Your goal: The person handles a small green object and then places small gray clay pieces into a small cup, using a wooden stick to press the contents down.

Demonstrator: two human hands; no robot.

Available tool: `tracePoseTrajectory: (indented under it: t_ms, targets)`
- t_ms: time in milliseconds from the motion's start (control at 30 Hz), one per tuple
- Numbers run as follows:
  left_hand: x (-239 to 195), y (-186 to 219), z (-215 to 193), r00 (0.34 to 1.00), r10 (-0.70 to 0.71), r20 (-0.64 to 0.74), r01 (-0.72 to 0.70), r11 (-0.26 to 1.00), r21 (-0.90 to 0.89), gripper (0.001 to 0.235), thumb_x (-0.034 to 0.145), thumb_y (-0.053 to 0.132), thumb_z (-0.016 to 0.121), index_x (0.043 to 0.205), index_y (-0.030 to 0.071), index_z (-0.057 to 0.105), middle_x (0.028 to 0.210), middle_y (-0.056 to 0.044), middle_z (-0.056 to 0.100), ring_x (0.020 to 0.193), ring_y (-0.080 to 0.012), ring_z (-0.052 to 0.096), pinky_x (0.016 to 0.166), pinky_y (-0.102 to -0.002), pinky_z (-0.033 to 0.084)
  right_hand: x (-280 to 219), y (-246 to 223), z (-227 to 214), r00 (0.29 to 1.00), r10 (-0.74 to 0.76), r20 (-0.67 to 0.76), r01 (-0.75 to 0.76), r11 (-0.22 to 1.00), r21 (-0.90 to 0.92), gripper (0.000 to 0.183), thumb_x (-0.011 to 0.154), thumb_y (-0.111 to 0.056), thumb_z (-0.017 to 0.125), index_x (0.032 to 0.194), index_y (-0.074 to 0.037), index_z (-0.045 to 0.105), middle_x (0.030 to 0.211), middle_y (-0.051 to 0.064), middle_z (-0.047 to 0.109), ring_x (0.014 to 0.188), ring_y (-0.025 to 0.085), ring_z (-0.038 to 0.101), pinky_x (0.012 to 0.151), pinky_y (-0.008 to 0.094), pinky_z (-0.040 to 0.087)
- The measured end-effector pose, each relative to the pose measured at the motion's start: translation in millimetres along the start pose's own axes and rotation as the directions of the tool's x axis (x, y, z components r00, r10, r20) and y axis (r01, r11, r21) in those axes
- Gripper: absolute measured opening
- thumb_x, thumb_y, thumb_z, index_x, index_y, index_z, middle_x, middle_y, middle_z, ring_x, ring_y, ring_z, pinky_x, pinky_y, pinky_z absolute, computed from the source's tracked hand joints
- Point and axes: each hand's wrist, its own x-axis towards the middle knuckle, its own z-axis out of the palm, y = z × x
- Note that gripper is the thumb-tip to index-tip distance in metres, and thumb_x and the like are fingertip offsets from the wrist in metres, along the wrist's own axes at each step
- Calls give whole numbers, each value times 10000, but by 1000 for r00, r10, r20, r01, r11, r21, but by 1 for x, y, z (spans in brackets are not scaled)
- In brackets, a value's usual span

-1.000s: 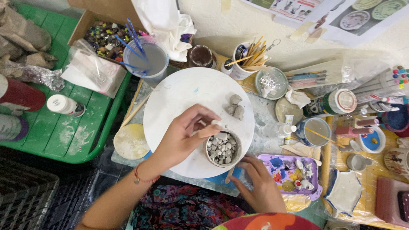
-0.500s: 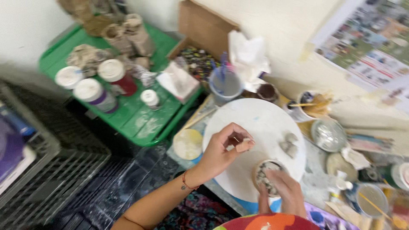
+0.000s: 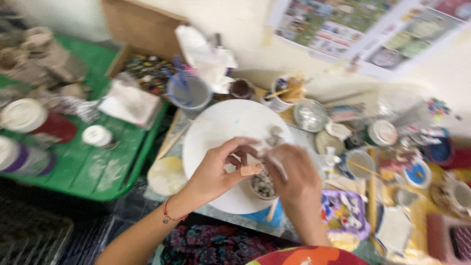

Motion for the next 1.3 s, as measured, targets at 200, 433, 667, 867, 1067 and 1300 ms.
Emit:
tracePoseTrajectory:
  t_ms: [200, 433, 667, 867, 1067, 1300]
  targets:
    - [54, 13, 22, 967, 175, 183, -244, 838, 489, 568, 944, 373, 709, 1402, 75, 555, 1225, -112, 691, 923, -233, 681, 832, -368, 544, 41, 121, -31, 892, 340, 299, -208, 894, -396, 169, 925, -238, 710, 1023, -104, 679, 883, 122, 722, 831, 366, 694, 685, 488, 535]
    - [54, 11, 20, 913, 185, 363, -331, 856, 397, 685, 920, 391, 749, 1466, 61, 496, 1445, -167, 567, 1338, -335, 540, 1127, -436, 422, 53, 178, -22, 867, 406, 290, -290, 883, -369, 232, 906, -250, 721, 1081, -102, 682, 946, 116, 750, 869, 354, 710, 707, 476, 534]
    - [16, -11, 33, 946, 64, 318, -188, 907, 376, 1125, 602, 393, 929, 1522, 107, 349, 1502, -173, 437, 1389, -366, 455, 1125, -454, 393, -41, 163, -79, 877, 473, -91, -481, 869, -121, 173, 1056, -138, 671, 1208, -57, 670, 1062, 131, 721, 992, 280, 707, 886, 396, 549]
    - [20, -39, 66, 988, 47, 145, -106, 895, 433, 1048, 630, 311, 940, 1498, 129, 380, 1470, -164, 489, 1351, -348, 527, 1088, -438, 473, -132, 186, -51, 733, 565, -380, -611, 791, -3, 448, 1052, -94, 696, 1426, -6, 468, 1458, 214, 491, 1357, 339, 515, 1135, 412, 462]
    - [15, -53, 92, 987, 158, -29, -136, 918, 373, 1076, 700, 305, 928, 1531, 31, 303, 1472, -189, 494, 1354, -332, 539, 1101, -426, 490, -151, 188, -18, 736, 616, -281, -672, 715, -192, 762, 958, -184, 810, 1531, 25, 353, 1548, 293, 351, 1459, 463, 360, 1212, 518, 304]
    - [15, -58, 85, 987, 160, -17, -138, 898, 417, 1111, 695, 313, 943, 1540, 25, 283, 1469, -188, 498, 1338, -338, 548, 1104, -432, 487, -130, 222, -18, 641, 748, -170, -766, 636, -90, 842, 915, -280, 867, 1512, 44, 370, 1486, 298, 474, 1409, 424, 453, 1178, 482, 352]
